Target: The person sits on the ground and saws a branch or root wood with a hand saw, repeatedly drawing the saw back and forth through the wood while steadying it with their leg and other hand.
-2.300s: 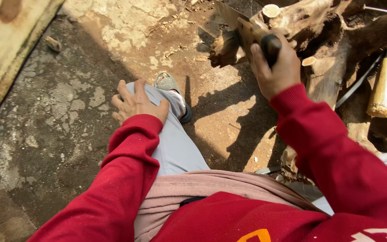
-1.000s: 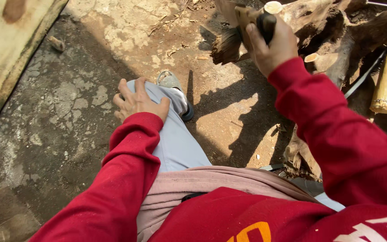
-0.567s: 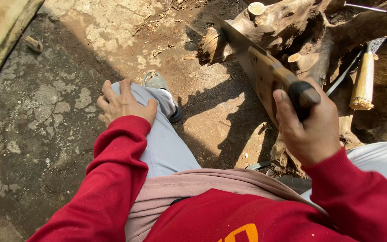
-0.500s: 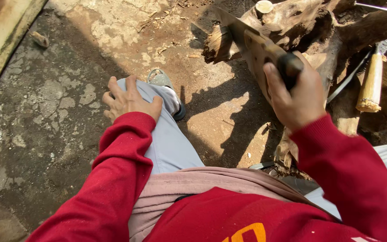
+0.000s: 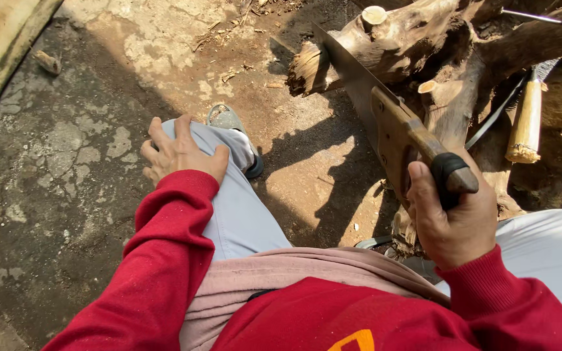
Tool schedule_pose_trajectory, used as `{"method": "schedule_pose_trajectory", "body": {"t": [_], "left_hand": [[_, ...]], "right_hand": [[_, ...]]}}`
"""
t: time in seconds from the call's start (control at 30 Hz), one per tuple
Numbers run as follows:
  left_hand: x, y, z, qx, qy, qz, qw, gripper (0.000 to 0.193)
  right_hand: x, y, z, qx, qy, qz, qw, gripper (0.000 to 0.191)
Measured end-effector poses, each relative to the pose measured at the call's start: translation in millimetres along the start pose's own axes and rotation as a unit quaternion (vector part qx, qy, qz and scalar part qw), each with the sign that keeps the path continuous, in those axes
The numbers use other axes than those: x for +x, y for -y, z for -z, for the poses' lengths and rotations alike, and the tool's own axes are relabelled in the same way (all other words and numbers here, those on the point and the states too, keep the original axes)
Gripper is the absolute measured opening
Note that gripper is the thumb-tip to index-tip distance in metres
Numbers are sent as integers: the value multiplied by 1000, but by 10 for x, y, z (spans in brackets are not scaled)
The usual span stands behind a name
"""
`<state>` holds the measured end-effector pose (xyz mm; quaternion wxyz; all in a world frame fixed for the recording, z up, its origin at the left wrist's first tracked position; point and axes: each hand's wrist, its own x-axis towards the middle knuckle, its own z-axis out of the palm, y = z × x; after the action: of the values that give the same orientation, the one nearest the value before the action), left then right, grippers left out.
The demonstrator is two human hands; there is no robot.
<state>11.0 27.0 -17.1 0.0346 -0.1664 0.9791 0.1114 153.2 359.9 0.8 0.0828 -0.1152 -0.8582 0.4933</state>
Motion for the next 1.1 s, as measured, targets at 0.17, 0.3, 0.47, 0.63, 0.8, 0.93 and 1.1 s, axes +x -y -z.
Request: {"method": "schedule_pose_trajectory", "body": {"t": [0.17, 0.3, 0.47, 0.63, 0.8, 0.93, 1.1], "left_hand": [[37, -51, -4, 12, 20, 10, 1000, 79], [27, 32, 28, 16, 10, 30, 999, 78], [-2, 69, 36, 2, -2, 8, 1000, 77], [-8, -13, 11, 22, 22, 5, 1000, 78], [-3, -28, -6, 21, 21, 7, 1000, 77], [-12, 45, 12, 14, 5, 25, 1000, 76], [-31, 81, 26, 0, -9, 3, 1000, 77]], "right_hand": [[1239, 106, -609, -91, -8, 164, 982, 21], [1833, 235, -1007, -33, 19, 207, 978, 26], [515, -11, -414, -20, 5, 88, 996, 24], [53, -35, -87, -21, -23, 98, 995, 20], [1440, 216, -726, -61, -25, 241, 968, 22], [1693, 116, -984, -18, 13, 211, 977, 24], [219, -160, -335, 13, 15, 43, 999, 23]]}}
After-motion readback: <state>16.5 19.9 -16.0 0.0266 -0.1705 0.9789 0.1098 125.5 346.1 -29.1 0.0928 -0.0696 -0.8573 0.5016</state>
